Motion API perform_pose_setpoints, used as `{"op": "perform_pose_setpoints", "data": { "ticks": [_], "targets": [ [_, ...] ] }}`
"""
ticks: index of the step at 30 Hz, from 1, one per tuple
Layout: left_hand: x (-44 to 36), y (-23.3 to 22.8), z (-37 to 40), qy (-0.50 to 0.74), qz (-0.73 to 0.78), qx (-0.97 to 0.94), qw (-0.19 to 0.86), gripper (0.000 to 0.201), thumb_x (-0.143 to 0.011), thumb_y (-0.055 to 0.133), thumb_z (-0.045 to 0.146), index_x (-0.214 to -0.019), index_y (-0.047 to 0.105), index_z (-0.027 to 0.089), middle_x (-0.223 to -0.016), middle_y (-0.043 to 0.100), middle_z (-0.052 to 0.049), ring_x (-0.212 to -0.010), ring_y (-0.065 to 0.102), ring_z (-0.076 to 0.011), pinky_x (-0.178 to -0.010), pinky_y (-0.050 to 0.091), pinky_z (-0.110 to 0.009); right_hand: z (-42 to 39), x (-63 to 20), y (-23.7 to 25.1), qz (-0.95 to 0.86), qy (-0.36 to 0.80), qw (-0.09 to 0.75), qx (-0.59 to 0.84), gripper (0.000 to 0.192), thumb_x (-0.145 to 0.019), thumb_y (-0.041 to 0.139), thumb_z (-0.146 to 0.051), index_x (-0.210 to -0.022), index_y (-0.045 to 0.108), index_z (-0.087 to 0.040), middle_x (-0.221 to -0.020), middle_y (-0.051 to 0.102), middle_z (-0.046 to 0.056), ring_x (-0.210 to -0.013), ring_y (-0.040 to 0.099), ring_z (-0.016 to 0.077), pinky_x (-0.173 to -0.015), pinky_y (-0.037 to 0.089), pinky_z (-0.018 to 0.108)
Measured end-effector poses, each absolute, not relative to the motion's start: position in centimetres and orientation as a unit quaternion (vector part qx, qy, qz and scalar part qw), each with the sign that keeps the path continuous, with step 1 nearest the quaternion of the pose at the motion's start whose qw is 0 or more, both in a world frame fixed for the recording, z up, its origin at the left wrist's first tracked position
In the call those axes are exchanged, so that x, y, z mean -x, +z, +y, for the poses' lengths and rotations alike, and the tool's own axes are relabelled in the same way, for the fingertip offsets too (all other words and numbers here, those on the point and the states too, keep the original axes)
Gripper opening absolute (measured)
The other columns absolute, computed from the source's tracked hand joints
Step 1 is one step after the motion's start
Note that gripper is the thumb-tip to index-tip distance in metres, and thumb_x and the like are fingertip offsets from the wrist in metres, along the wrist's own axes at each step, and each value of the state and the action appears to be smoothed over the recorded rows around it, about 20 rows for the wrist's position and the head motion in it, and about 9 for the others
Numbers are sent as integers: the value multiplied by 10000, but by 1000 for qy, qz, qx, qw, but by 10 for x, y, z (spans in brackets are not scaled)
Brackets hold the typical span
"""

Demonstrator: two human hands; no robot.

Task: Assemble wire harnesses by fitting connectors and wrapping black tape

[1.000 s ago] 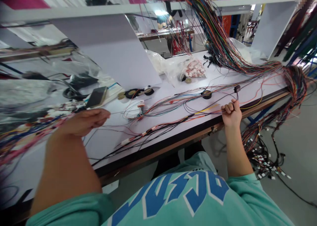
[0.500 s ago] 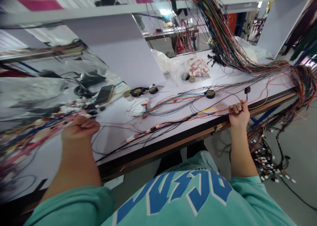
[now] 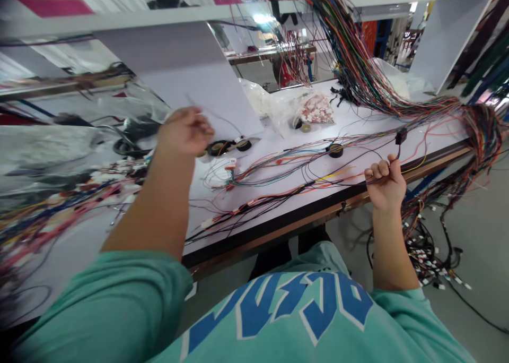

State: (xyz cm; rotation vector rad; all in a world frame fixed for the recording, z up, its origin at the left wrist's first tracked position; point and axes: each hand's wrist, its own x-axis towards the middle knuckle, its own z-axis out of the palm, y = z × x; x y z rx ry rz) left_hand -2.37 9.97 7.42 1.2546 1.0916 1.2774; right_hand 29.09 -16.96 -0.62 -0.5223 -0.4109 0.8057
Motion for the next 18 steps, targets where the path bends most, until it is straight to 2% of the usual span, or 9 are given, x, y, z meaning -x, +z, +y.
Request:
{"op": "perform_pose_setpoints", "data": {
  "ticks": [3, 5, 7, 10, 13, 16, 18],
  "targets": [
    [-51, 76, 98, 480, 412, -633, 446, 68, -869, 475, 165, -812, 508, 182, -551, 503, 92, -486, 447, -42, -552, 404, -184, -178, -290, 2, -203, 386, 862, 259, 96, -841, 575, -256, -749, 550, -244, -511, 306, -86, -468, 381, 53, -523, 466, 171],
    [-91, 69, 95, 418, 379, -721, 402, 103, -873, 449, 140, -863, 552, 143, -651, 562, 58, -532, 501, -34, -601, 431, -180, -183, -290, 5, -200, 389, 862, 254, 84, -831, 581, -233, -753, 550, -239, -516, 302, -86, -464, 367, 51, -511, 459, 168],
    [-119, 57, 90, 357, 384, -779, 345, 199, -869, 405, 106, -962, 580, 119, -769, 627, 3, -604, 563, -62, -652, 463, -209, -186, -289, 6, -200, 392, 863, 249, 76, -823, 585, -223, -757, 552, -238, -515, 285, -87, -452, 338, 50, -490, 442, 163],
    [-136, 36, 79, 214, 377, -868, 241, 325, -817, 450, 67, -1108, 583, 119, -1042, 656, -79, -910, 627, -156, -837, 475, -283, -189, -289, 4, -212, 389, 858, 262, 79, -826, 580, -233, -752, 553, -245, -509, 240, -86, -436, 293, 57, -464, 419, 166],
    [-132, 20, 60, 135, 370, -913, 105, 389, -792, 448, 38, -1143, 590, 128, -1224, 587, -108, -1164, 524, -218, -998, 385, -320, -191, -291, 4, -225, 384, 851, 279, 81, -826, 577, -249, -748, 556, -254, -507, 205, -82, -431, 265, 66, -454, 409, 178],
    [-118, 5, 36, 106, 370, -922, 41, 322, -858, 436, 158, -1139, 581, 101, -1173, 600, -145, -1140, 529, -248, -986, 386, -337, -193, -293, 8, -246, 384, 840, 294, 75, -832, 570, -292, -767, 565, -255, -507, 188, -81, -425, 242, 70, -438, 393, 190],
    [-108, -6, 22, 69, 352, -933, 38, 408, -863, 507, 332, -1177, 541, 74, -1188, 590, -177, -1139, 529, -274, -977, 389, -348, -193, -294, 13, -259, 390, 829, 308, 109, -849, 548, -334, -782, 574, -253, -500, 181, -83, -414, 220, 69, -418, 374, 195]
  ]
}}
